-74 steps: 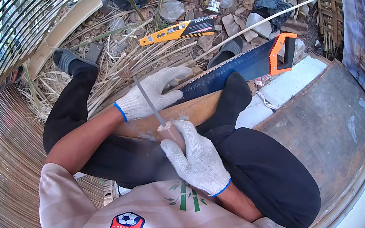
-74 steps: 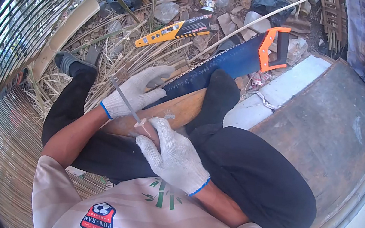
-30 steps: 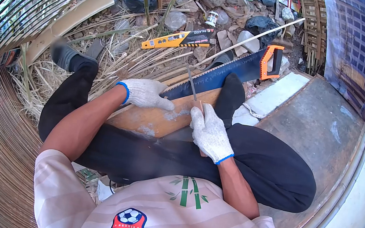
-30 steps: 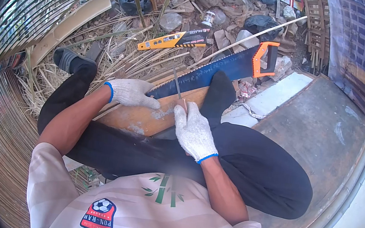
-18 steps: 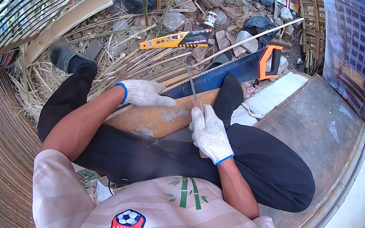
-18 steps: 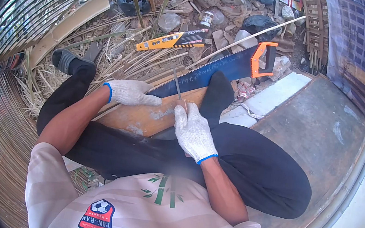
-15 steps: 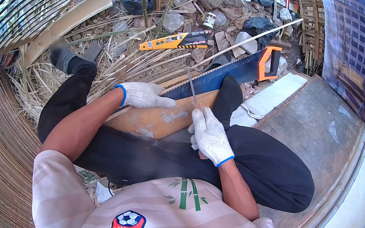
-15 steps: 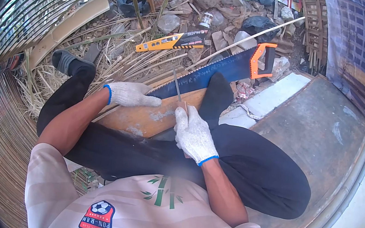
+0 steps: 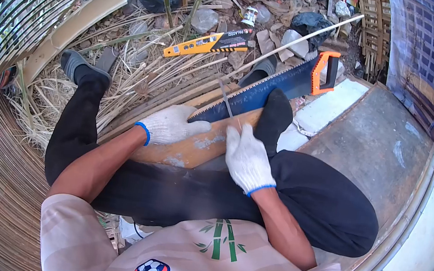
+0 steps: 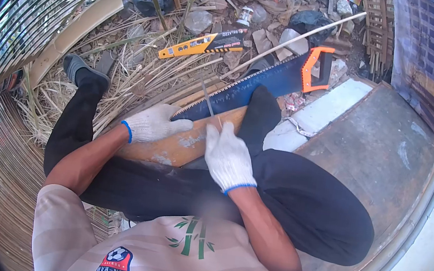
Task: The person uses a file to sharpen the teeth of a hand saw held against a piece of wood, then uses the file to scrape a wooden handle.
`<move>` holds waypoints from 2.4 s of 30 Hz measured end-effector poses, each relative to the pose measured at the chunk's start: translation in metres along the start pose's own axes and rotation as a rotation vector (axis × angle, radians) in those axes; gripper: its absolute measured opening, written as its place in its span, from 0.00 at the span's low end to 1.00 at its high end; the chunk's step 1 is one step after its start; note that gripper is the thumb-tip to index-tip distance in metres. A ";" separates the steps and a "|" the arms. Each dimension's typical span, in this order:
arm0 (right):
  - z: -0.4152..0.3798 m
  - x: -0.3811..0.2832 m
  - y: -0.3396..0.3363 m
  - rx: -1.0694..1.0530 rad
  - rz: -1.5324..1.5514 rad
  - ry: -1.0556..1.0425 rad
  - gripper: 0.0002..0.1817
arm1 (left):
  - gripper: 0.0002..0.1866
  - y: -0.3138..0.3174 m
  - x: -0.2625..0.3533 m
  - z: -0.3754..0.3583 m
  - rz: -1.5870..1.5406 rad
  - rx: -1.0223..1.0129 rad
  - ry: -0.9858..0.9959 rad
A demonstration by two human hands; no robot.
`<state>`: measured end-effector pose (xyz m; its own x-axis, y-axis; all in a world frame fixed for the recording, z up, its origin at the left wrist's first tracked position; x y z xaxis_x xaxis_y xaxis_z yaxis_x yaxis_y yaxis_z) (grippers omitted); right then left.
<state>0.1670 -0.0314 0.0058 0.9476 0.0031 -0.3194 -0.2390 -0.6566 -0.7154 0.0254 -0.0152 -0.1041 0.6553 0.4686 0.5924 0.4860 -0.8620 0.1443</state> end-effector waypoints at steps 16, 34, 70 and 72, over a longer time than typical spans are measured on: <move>-0.033 0.012 -0.030 0.036 0.229 0.293 0.22 | 0.38 -0.002 0.001 -0.002 -0.004 0.035 0.061; 0.040 0.016 -0.008 -0.031 0.216 0.162 0.31 | 0.37 -0.011 -0.005 -0.004 0.098 0.084 -0.047; -0.029 0.011 -0.032 -0.097 0.290 0.315 0.24 | 0.49 0.001 -0.005 0.006 0.116 0.058 0.032; -0.027 0.009 -0.032 -0.118 0.298 0.297 0.24 | 0.49 0.001 -0.003 0.003 0.114 0.055 0.035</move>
<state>0.1892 -0.0310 0.0421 0.8651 -0.4053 -0.2956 -0.5013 -0.6780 -0.5376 0.0253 -0.0168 -0.1080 0.6879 0.3603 0.6301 0.4413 -0.8968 0.0309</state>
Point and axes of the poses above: each hand's wrist, its own z-axis towards the middle knuckle, its own y-axis out of the palm, x = y × z, the point moved 10 cm from there along z, towards the middle knuckle, and after that the axes turned 11 degrees about -y, right-handed, at the moved point
